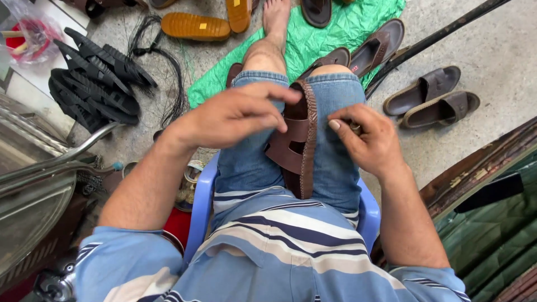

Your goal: Hand-sewing the leather components of a sandal using a needle and thread

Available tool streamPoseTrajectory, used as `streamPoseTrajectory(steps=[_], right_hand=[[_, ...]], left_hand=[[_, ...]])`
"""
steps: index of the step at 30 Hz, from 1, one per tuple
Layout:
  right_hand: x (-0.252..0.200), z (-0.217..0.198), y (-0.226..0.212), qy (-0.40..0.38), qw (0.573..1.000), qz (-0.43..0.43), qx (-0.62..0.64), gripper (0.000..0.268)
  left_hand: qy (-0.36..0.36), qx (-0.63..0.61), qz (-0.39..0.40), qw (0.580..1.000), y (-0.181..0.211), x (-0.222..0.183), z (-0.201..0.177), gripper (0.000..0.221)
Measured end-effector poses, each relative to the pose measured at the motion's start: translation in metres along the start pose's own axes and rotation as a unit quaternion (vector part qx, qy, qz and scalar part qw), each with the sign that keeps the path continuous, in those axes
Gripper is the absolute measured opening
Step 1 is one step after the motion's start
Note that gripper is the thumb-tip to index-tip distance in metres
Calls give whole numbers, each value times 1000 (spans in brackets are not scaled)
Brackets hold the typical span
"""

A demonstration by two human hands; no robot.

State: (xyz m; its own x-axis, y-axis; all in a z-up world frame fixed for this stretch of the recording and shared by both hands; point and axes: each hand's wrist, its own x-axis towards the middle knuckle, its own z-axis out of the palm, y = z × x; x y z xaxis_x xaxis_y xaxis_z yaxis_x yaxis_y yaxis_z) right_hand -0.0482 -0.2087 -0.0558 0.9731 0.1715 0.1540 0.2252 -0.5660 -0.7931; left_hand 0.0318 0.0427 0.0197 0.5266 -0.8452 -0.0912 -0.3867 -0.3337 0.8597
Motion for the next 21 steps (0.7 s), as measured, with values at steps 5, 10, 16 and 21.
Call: streamPoseTrajectory(steps=[5, 10, 16, 21], right_hand=[[6, -1, -3, -35, 992, 110, 48, 6], [9, -2, -5, -43, 986, 142, 73, 9], [8, -2, -4, -23, 984, 116, 132, 8], [4, 0, -2, -14, 985, 109, 136, 8]], left_hand=[[165, -509, 71, 842, -2, 5, 3, 13], [9, -11, -107, 994, -19, 19, -3, 54], [-68, -47, -161, 983, -42, 31, -3, 33], [-90, -132, -136, 978, -46, 38, -3, 31]])
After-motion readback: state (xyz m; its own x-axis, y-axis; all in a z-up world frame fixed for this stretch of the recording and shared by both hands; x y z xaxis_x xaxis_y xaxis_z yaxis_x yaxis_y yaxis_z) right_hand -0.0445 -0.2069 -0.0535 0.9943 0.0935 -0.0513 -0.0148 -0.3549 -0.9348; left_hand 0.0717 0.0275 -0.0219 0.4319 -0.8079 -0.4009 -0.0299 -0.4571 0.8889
